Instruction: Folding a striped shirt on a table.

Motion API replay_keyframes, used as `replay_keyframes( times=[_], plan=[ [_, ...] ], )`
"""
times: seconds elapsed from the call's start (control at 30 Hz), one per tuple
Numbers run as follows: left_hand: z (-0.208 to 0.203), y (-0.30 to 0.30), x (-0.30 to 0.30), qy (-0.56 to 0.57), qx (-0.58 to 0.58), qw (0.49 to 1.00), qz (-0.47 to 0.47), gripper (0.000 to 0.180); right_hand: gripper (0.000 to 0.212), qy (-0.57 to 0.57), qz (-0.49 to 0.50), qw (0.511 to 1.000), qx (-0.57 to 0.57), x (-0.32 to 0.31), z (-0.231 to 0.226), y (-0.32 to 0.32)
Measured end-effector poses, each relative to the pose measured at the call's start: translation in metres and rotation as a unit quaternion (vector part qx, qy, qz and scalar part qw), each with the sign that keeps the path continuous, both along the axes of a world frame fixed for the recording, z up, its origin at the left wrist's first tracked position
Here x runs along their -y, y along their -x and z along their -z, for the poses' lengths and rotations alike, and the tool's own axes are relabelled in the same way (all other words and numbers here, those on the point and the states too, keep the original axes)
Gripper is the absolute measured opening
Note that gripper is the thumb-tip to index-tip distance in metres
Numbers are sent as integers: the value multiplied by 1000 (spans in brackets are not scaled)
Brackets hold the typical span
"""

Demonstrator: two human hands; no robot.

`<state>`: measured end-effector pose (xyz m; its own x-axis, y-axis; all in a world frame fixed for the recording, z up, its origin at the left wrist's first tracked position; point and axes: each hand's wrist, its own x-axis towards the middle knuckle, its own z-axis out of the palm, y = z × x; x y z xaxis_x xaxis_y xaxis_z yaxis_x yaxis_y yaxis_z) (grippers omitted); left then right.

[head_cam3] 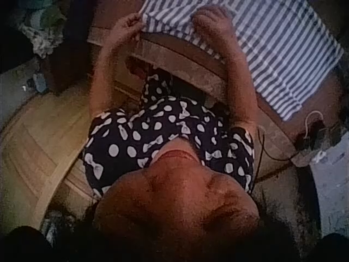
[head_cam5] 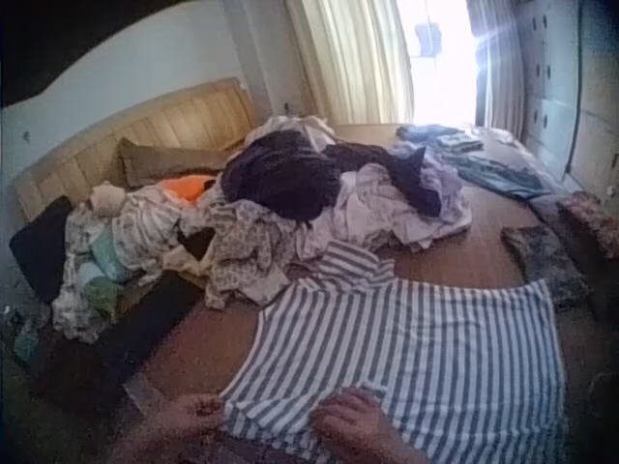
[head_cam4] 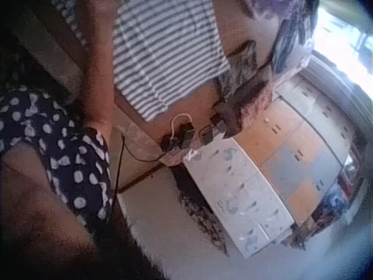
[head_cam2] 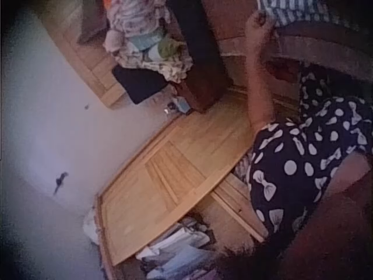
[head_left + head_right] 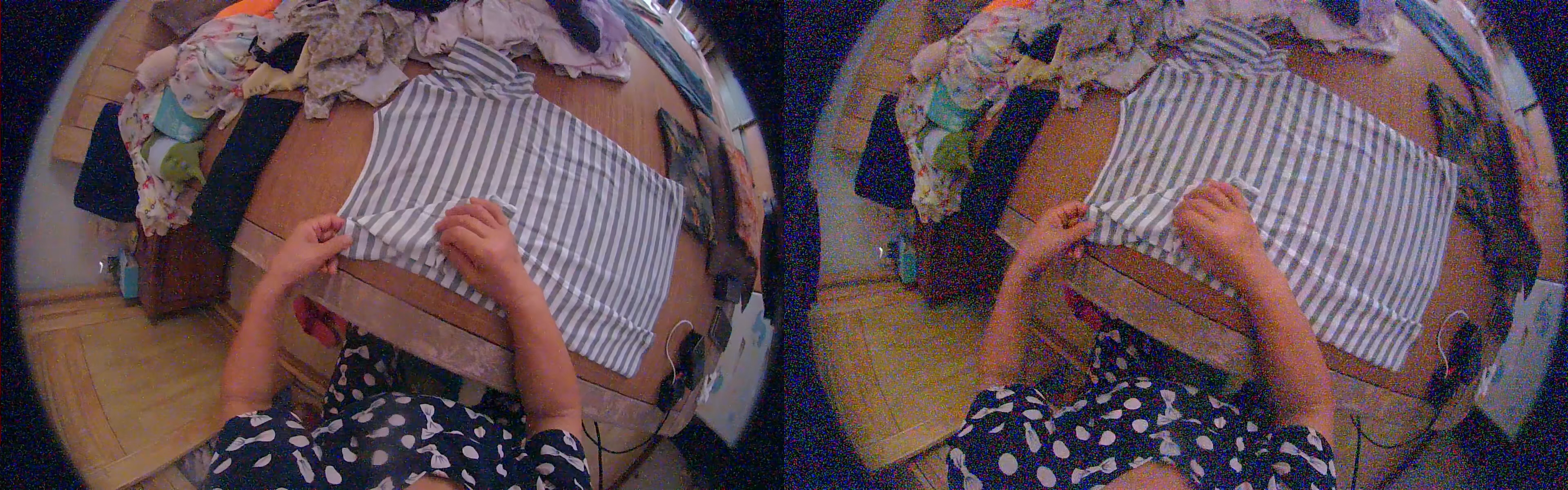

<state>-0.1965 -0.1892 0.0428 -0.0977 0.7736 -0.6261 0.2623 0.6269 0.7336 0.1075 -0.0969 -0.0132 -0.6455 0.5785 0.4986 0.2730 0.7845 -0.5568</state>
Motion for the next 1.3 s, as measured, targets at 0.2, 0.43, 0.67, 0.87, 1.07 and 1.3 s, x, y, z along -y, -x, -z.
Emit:
replay_keyframes(
  times=[0.2,0.43,0.67,0.87,1.07,1.3],
  plan=[
    [-4,-19,18,-137,-208,968,19,34,23,19,-24,999,27,0,-10,-2],
    [-12,-39,3,-433,-344,830,71,43,28,-12,-4,999,37,3,-19,-3],
    [38,-97,-38,-378,-418,746,354,67,45,62,-92,982,150,9,-28,0],
    [56,-97,-44,-340,-414,771,344,82,28,49,-90,988,115,5,-16,-6],
    [35,-108,-41,-309,-448,746,384,79,29,22,266,960,88,-14,0,-32],
    [7,-125,-63,-312,-414,777,358,67,31,27,297,948,109,-18,1,-38]
  ],
)
